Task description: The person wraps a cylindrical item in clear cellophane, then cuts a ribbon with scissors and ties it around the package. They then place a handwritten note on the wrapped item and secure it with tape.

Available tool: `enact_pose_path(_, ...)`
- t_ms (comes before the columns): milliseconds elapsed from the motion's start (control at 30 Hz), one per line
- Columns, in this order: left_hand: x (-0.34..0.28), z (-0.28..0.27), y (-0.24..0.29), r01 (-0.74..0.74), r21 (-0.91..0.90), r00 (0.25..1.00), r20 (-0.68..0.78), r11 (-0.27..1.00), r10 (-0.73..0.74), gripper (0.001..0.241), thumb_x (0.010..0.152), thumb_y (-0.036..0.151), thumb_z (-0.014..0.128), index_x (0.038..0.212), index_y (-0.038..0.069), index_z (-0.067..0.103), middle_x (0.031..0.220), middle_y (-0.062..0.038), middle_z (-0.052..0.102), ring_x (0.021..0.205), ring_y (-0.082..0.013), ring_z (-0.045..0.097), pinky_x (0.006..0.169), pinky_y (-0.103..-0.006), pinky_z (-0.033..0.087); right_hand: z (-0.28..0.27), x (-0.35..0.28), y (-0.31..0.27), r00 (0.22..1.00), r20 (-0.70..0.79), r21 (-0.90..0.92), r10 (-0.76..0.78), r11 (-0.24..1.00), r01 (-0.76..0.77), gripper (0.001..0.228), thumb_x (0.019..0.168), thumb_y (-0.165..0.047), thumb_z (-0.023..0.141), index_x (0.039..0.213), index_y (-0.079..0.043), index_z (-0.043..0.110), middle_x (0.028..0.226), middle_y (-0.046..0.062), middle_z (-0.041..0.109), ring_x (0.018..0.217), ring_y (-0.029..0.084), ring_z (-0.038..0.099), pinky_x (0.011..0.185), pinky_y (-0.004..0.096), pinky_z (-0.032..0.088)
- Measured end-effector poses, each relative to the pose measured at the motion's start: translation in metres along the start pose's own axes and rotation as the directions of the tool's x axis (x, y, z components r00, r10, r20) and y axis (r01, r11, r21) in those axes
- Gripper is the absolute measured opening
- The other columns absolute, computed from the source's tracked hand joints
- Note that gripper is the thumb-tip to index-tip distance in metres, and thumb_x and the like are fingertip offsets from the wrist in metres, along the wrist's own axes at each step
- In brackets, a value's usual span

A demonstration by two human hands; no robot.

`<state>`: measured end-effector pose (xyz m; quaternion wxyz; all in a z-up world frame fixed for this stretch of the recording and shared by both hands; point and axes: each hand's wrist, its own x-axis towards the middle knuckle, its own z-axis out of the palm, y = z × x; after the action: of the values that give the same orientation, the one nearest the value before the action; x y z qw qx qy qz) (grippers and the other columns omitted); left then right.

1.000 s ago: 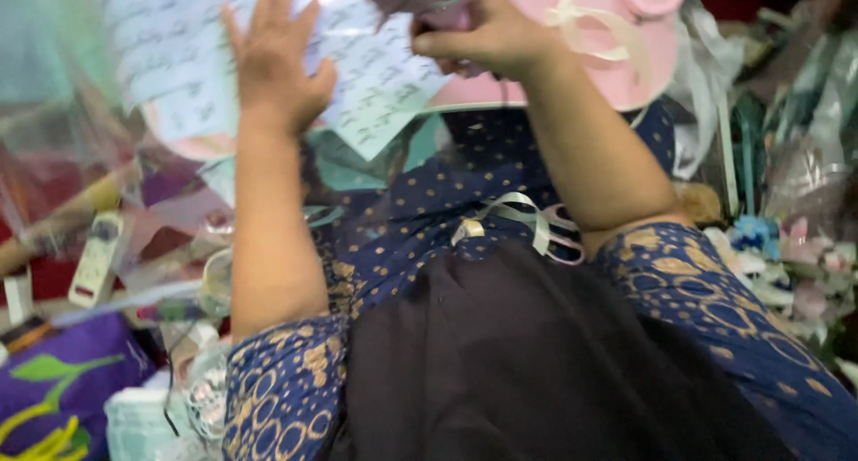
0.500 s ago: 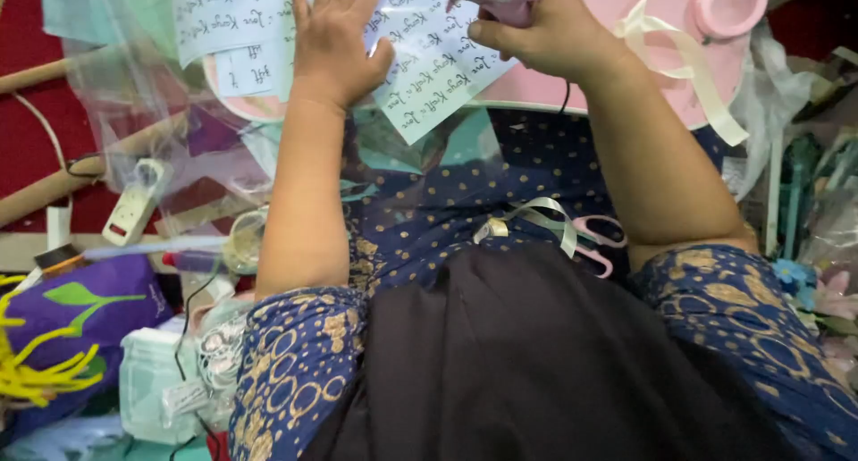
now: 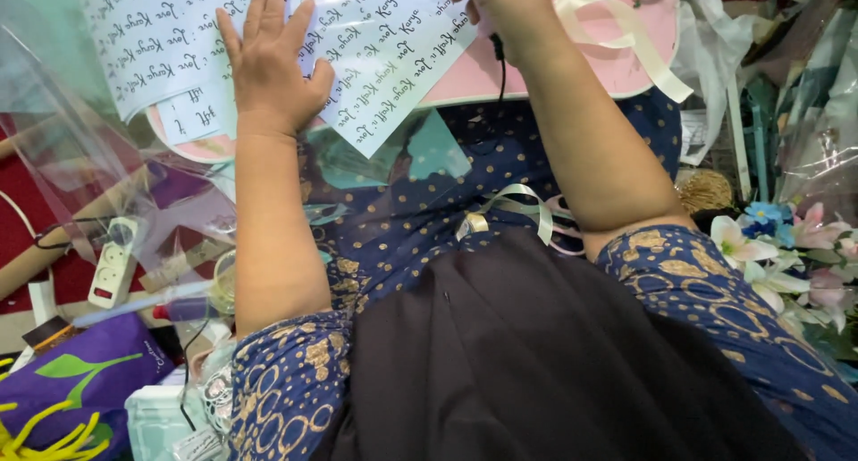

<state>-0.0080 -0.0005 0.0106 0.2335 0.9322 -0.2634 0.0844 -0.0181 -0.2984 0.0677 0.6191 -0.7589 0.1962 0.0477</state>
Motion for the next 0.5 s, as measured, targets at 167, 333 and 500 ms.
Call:
enact_pose_path(167,0.002,-0.005,0.005,0.032,0.019,1.000,0.000,0.999,-0.032,0.057,0.087,0.019,0.066,0.143,0.005,0.063,0.154,-0.024,0.044,0.143,-0.0429,0.035,0.112,-0.0702,0.004,-0.016,-0.003,0.006,0.977,0.204,0.357,-0.069,0.934,-0.008,0.024,0.084,-0.017,0.070,0.105,-0.011,0.061,0.088,-0.001,0.066,0.072,0.007,0.063,0.057,0.019,0.047)
enact_pose_path(333,0.001,-0.006,0.007,0.049,0.020,0.999,-0.024,0.999,-0.049,0.055,0.090,0.023,0.065,0.142,0.006,0.062,0.150,-0.023,0.050,0.141,-0.0401,0.039,0.112,-0.0675,0.005,0.004,-0.022,-0.015,0.874,0.426,0.096,-0.235,0.972,0.214,0.012,0.096,-0.017,0.065,0.103,-0.007,0.065,0.104,0.005,0.070,0.069,0.005,0.056,0.058,0.020,0.045)
enact_pose_path(500,0.000,0.001,0.002,0.064,0.066,0.998,-0.026,0.996,-0.062,0.065,0.084,0.029,0.069,0.144,0.009,0.053,0.145,-0.017,0.057,0.131,-0.0420,0.047,0.105,-0.0709,0.023,0.030,-0.014,-0.023,0.907,0.401,-0.486,-0.133,0.808,0.333,0.022,0.095,-0.026,0.073,0.104,-0.014,0.057,0.087,0.000,0.056,0.071,0.013,0.054,0.049,0.029,0.044)
